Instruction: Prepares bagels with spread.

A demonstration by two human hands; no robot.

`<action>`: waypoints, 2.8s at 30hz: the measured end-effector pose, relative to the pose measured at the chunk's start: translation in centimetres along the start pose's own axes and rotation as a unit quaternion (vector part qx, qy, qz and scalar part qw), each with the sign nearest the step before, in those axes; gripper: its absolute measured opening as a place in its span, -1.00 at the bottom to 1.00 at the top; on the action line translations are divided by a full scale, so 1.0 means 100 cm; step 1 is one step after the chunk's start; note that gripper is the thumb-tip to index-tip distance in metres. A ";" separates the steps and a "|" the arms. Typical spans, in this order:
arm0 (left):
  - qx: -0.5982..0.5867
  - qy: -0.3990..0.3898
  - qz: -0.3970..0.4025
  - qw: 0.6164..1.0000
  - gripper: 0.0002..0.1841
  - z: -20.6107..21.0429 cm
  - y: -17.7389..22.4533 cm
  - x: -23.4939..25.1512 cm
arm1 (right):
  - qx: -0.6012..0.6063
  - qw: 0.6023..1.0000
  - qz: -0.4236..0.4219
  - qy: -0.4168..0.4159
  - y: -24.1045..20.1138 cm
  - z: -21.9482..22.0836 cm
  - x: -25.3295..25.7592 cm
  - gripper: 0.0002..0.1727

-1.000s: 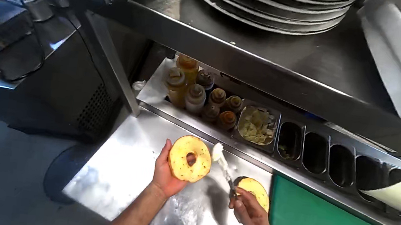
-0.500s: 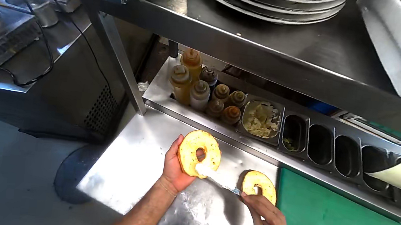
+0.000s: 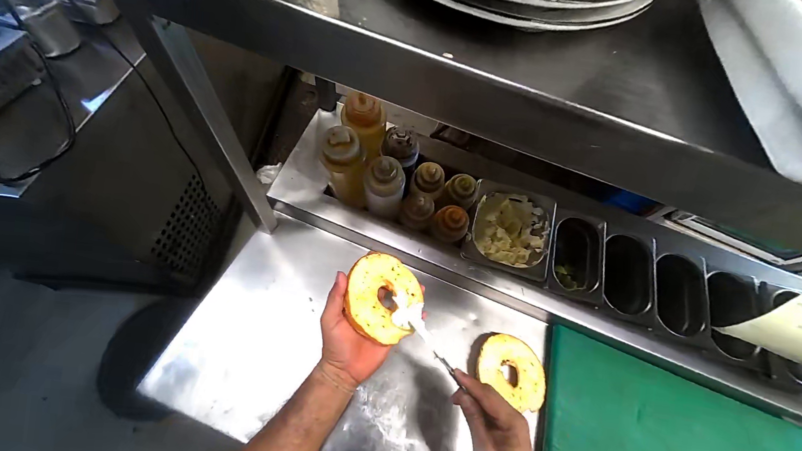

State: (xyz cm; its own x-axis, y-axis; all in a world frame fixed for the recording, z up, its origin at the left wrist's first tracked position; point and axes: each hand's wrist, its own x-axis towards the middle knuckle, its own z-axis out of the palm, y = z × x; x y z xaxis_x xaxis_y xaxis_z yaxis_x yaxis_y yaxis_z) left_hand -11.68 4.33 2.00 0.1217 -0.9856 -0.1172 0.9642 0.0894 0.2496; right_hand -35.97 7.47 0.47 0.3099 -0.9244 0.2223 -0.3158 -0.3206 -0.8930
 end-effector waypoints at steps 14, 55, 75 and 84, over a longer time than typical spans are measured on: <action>0.000 0.086 0.095 0.992 -0.45 -0.003 -0.003 0.006 | 0.181 0.980 0.081 -0.015 -0.022 -0.013 0.024 -0.63; 0.056 0.051 -0.098 0.992 -0.19 0.017 0.015 0.020 | -0.113 0.980 -0.159 -0.033 0.033 -0.033 0.039 -0.67; 0.117 0.011 0.144 0.983 -0.33 0.027 -0.009 0.024 | -0.048 0.996 -0.078 0.014 -0.010 0.015 0.015 -0.64; -0.005 0.060 0.031 0.998 -0.16 0.010 0.012 0.014 | 0.269 0.958 0.101 -0.026 -0.020 -0.017 0.022 -0.62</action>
State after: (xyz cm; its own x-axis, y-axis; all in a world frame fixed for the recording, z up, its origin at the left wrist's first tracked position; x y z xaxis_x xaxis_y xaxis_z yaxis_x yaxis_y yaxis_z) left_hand -10.57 2.95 3.13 0.2086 -0.9540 -0.2153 0.9562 0.1528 0.2496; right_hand -36.20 5.73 3.38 0.3392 -0.9406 0.0161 0.1288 0.0295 -0.9912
